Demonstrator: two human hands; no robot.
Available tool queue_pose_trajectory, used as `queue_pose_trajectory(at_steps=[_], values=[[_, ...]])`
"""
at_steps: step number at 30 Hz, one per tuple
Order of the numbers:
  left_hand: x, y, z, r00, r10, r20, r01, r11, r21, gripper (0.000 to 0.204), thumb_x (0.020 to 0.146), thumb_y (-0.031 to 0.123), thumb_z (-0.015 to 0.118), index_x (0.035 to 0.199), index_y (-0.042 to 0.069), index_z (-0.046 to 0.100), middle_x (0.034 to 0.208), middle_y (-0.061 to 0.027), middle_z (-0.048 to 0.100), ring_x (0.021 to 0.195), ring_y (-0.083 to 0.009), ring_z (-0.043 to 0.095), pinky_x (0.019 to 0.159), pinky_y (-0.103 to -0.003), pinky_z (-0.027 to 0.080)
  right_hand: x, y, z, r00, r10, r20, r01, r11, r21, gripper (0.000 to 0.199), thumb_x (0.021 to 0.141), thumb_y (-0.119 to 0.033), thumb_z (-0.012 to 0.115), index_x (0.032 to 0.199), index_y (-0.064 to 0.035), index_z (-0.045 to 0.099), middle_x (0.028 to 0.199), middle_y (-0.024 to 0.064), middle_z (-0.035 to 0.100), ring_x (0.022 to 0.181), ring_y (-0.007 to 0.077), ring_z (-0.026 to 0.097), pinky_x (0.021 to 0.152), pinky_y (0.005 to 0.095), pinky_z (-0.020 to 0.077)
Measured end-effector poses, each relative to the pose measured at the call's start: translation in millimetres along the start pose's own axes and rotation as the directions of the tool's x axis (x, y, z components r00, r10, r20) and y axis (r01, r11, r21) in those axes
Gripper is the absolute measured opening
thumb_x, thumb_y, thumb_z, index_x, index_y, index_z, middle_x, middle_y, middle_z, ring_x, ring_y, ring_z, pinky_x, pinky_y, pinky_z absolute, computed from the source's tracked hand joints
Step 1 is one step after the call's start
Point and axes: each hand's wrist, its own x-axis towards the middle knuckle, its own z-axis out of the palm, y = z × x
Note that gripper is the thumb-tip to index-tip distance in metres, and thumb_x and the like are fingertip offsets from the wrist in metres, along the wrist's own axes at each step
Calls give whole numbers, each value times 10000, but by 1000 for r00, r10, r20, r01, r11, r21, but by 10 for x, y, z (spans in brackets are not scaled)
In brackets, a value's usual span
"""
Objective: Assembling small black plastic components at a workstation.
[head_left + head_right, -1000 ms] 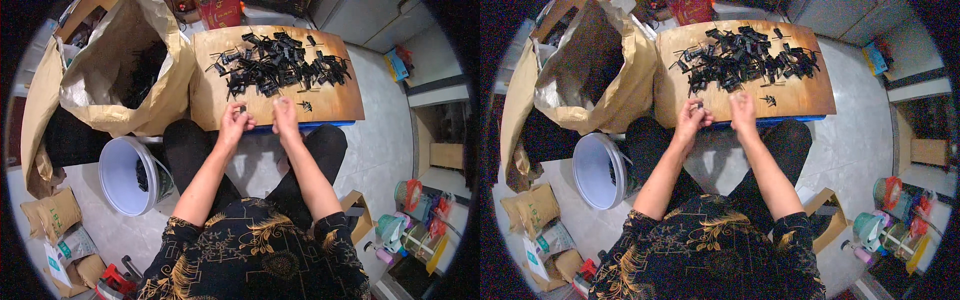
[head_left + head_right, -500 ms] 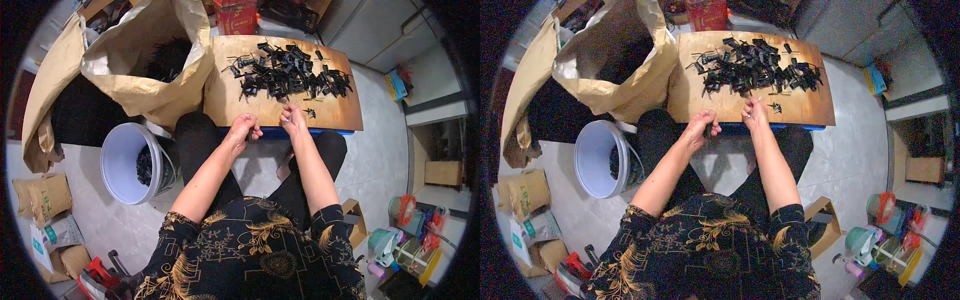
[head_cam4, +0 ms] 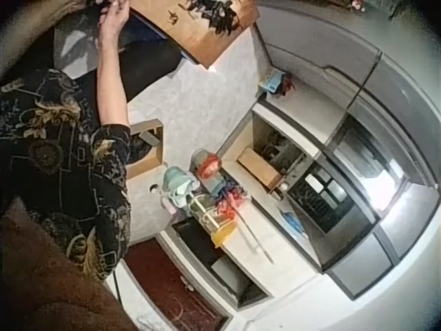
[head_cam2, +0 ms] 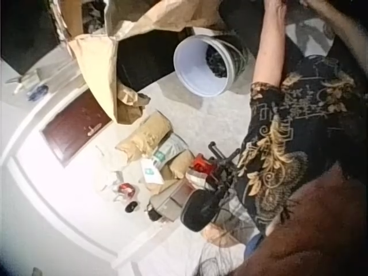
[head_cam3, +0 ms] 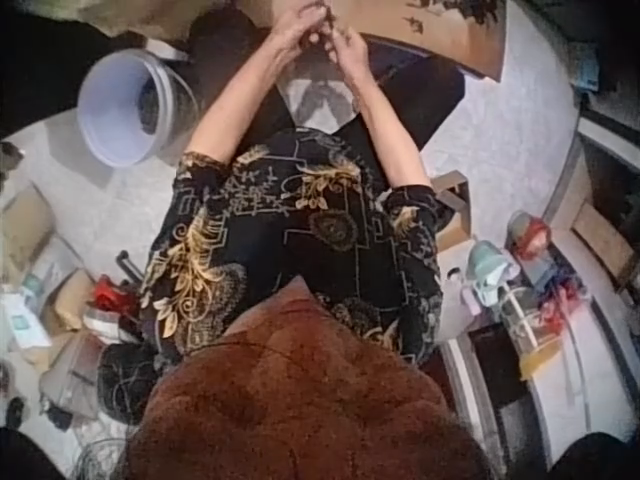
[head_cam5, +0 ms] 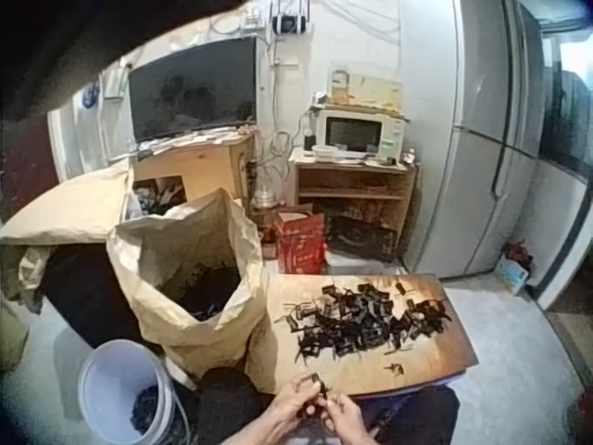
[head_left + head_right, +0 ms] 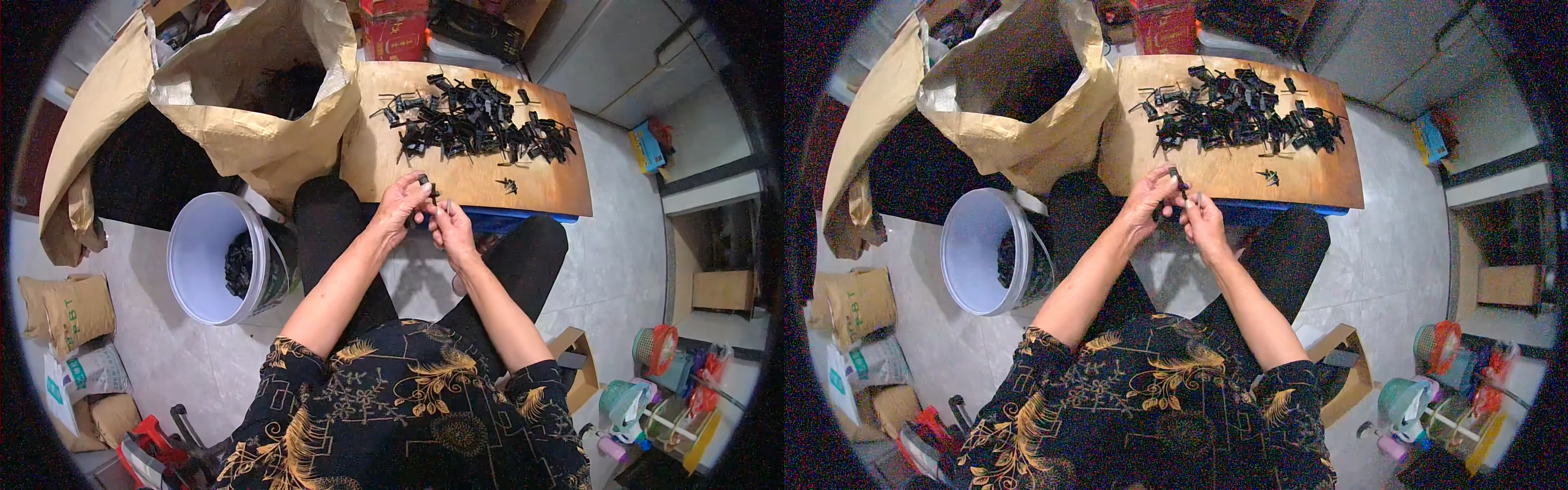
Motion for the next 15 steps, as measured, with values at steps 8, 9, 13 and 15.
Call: queue_pose_trajectory(at_steps=[8, 9, 13, 15], values=[[-47, -2, 20, 996, 22, 83, -27, 998, 60, 716, 769, 179, 669, 1316, 13, 240, 926, -104, 615, 600, -78, 543, 460, -176, 395, -15, 98, 49, 994, -92, -64, 87, 994, -68, 194, 895, -290, 503, 819, -111, 490, 623, -25, 484, 393, 29, 344, 346, 173, 246], [-40, -5, 9, 998, 6, 67, -9, 999, 35, 696, 776, 164, 658, 1318, 18, 246, 922, -101, 616, 598, -78, 543, 460, -173, 396, -12, 105, 60, 994, -90, -63, 86, 994, -69, 194, 895, -290, 503, 819, -111, 490, 623, -25, 484, 393, 29, 344, 346, 173, 246], [-32, -21, 11, 998, 17, 57, -22, 997, 76, 609, 800, 135, 622, 1304, 32, 297, 899, -95, 623, 592, -76, 543, 453, -170, 397, 9, 130, 75, 991, -127, -40, 121, 986, -114, 199, 898, -290, 497, 849, -97, 502, 637, -28, 490, 406, 23, 344, 357, 167, 246], [-44, -23, 19, 999, 18, 46, -22, 996, 87, 508, 823, 123, 584, 1272, 41, 361, 875, -88, 630, 590, -73, 543, 446, -167, 396, 7, 124, 87, 990, -137, -45, 129, 979, -158, 197, 901, -283, 493, 867, -89, 510, 644, -29, 492, 412, 21, 344, 361, 166, 247]])
